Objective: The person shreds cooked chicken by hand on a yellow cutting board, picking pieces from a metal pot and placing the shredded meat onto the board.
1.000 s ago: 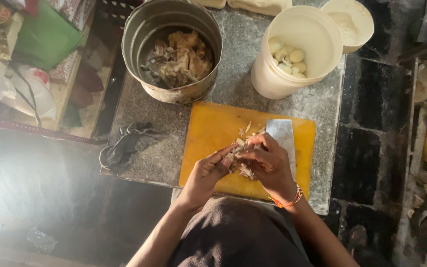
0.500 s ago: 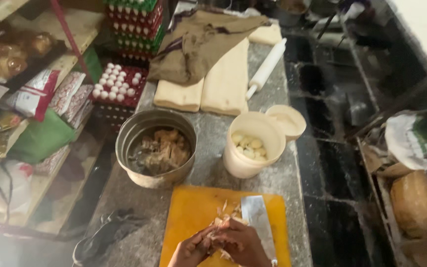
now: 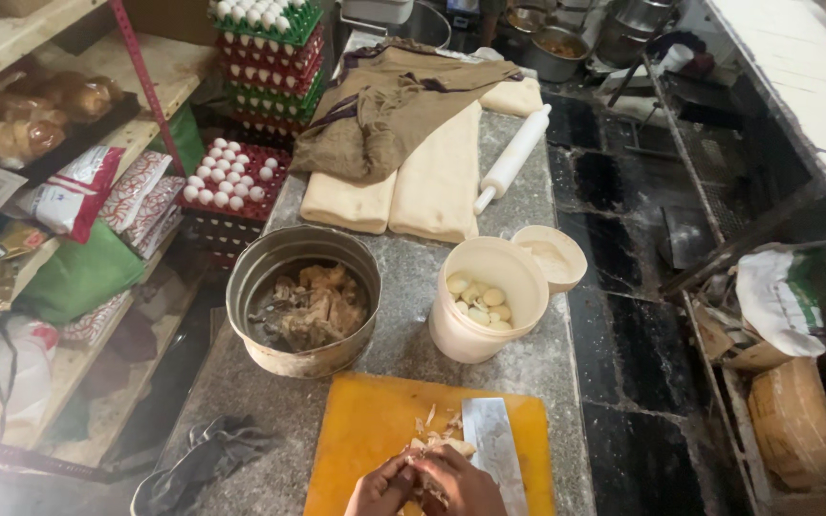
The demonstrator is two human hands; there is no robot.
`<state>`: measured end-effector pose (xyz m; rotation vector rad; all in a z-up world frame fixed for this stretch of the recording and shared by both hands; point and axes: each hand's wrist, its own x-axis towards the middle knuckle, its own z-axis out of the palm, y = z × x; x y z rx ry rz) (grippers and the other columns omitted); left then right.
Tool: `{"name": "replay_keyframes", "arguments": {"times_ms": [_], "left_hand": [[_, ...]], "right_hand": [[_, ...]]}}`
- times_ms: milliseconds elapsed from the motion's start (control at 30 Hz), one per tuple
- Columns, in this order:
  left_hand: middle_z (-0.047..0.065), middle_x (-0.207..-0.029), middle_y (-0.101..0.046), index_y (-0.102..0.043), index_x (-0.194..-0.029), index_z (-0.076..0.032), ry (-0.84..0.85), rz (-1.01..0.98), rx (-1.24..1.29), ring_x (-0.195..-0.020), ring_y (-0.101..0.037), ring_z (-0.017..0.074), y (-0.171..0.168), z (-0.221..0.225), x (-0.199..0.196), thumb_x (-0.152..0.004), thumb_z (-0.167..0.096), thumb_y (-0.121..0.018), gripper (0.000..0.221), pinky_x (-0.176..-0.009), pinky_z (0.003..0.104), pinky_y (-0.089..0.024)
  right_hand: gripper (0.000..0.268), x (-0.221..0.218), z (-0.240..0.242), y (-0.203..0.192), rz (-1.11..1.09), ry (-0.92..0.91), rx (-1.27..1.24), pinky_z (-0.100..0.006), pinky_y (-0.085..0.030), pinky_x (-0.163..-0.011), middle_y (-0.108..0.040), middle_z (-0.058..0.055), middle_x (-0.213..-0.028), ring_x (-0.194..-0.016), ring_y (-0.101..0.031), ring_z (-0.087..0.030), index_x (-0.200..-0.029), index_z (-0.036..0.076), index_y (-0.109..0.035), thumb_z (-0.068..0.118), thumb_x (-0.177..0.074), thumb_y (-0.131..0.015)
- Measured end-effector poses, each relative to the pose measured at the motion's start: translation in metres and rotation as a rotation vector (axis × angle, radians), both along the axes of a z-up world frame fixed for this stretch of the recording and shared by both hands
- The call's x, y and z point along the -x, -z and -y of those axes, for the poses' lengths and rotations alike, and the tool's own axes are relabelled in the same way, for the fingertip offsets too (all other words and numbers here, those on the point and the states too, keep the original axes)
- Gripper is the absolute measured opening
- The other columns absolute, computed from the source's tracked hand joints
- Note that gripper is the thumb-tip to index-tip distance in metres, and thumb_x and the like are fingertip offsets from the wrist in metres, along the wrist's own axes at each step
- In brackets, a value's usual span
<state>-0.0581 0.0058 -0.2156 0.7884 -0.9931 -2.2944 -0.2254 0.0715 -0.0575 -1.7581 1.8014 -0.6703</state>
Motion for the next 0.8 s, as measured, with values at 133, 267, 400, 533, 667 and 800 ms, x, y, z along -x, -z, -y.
{"name": "replay_keyframes", "arguments": {"times_ms": [133, 267, 400, 533, 667, 800], "left_hand": [[0.020, -0.112, -0.074, -0.056, -0.140, 0.010, -0.101, -0.209, -0.305, -0.098, -0.071, 0.0242, 0.017, -0.009, -0.006, -0.097, -0.004, -0.047, 0.046, -0.090, 0.034, -0.057], [0.019, -0.119, -0.074, -0.058, -0.140, 0.006, -0.104, -0.151, -0.367, -0.103, -0.072, 0.0237, -0.001, -0.006, -0.011, -0.092, -0.009, -0.051, 0.051, -0.092, 0.035, -0.058], [0.014, -0.117, -0.075, -0.065, -0.129, 0.006, -0.323, 0.050, 0.062, -0.103, -0.076, 0.0220, -0.076, -0.030, -0.009, -0.092, -0.017, -0.061, 0.044, -0.090, 0.038, -0.063], [0.010, -0.110, -0.074, -0.067, -0.123, 0.001, -0.304, -0.196, -0.510, -0.097, -0.072, 0.0199, -0.140, -0.022, -0.016, -0.098, -0.018, -0.055, 0.034, -0.087, 0.035, -0.058], [0.006, -0.104, -0.072, -0.067, -0.120, -0.001, -0.287, -0.342, -0.505, -0.092, -0.067, 0.0167, -0.162, -0.020, -0.017, -0.110, -0.017, -0.055, 0.022, -0.086, 0.035, -0.055], [0.010, -0.116, -0.071, -0.059, -0.129, -0.001, -0.252, -0.293, -0.489, -0.106, -0.069, 0.0211, -0.192, -0.011, -0.021, -0.105, -0.019, -0.051, 0.031, -0.098, 0.038, -0.055]], "right_hand": [[0.032, -0.002, -0.001, 0.015, -0.041, -0.011, 0.113, -0.037, -0.061, -0.081, -0.072, -0.008, -0.118, -0.104, -0.074, -0.027, -0.115, 0.015, -0.075, 0.018, -0.083, -0.079], [0.025, -0.009, 0.002, -0.003, 0.054, -0.013, 0.189, -0.036, -0.062, -0.082, -0.076, -0.008, -0.109, -0.102, -0.076, -0.026, -0.105, 0.011, -0.077, 0.013, -0.081, -0.083], [0.026, -0.021, 0.006, -0.043, 0.095, -0.040, 0.234, -0.034, -0.063, -0.081, -0.079, -0.008, -0.106, -0.100, -0.078, -0.025, -0.103, 0.010, -0.077, 0.004, -0.078, -0.077], [0.027, -0.037, -0.001, -0.087, 0.091, -0.025, 0.368, -0.035, -0.061, -0.080, -0.077, -0.013, -0.107, -0.098, -0.075, -0.030, -0.108, 0.008, -0.074, 0.000, -0.082, -0.073], [0.026, -0.037, 0.001, -0.101, 0.158, 0.007, 0.252, -0.032, -0.058, -0.072, -0.075, -0.009, -0.098, -0.084, -0.074, -0.024, -0.109, 0.009, -0.073, 0.004, -0.084, -0.079], [0.016, -0.037, -0.012, -0.100, 0.677, 0.135, 0.317, -0.031, -0.059, -0.080, -0.073, -0.007, -0.108, -0.095, -0.072, -0.016, -0.108, 0.002, -0.067, 0.002, -0.094, -0.076]]}}
